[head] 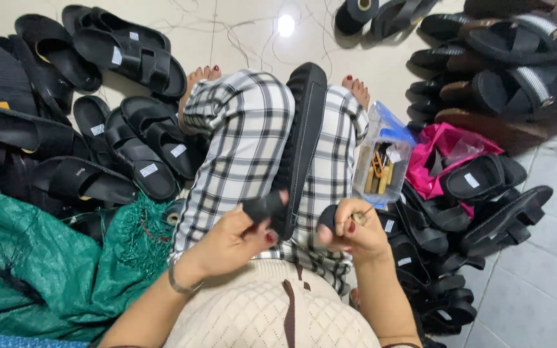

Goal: Hand-sewing black sandals using a needle and thread while sitting on the floor.

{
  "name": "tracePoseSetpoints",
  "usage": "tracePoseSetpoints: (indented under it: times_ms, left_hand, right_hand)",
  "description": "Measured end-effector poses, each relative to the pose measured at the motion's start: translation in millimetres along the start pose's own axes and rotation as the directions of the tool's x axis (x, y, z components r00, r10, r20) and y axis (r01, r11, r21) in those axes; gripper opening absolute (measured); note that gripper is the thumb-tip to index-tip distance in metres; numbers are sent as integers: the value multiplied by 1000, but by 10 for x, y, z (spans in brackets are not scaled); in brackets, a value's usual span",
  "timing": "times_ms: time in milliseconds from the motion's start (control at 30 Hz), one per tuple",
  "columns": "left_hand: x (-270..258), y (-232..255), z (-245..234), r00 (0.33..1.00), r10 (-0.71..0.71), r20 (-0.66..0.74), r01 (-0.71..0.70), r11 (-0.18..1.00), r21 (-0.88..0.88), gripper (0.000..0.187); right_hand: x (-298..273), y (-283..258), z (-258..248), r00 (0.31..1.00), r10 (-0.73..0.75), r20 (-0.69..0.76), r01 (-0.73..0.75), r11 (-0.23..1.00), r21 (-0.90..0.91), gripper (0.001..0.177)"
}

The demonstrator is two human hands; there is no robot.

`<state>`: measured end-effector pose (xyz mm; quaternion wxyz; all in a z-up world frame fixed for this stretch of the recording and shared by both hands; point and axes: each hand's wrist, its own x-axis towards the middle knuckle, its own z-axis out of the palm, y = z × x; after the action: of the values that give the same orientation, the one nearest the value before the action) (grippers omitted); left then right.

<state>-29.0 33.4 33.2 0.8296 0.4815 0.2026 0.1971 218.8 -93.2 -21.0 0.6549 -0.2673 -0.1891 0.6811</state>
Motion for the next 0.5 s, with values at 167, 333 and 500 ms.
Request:
tracePoseSetpoints:
  times_ms: [167,333,500]
  left_hand:
    - [-235,-366,-122,983,120,-138,81,391,917,66]
    - [-719,-394,-107,984,-176,-42,147,643,751,48]
    - [-1222,-902,-1179,818,-573,37,393,606,692,27]
  right_hand:
    - [160,118,45,934,-123,-336,6,945,-328,22]
    - [310,127,190,884,-94,-457,-93,924,-371,6]
    - [236,-374,-53,837,-196,-511,-185,777,-602,8]
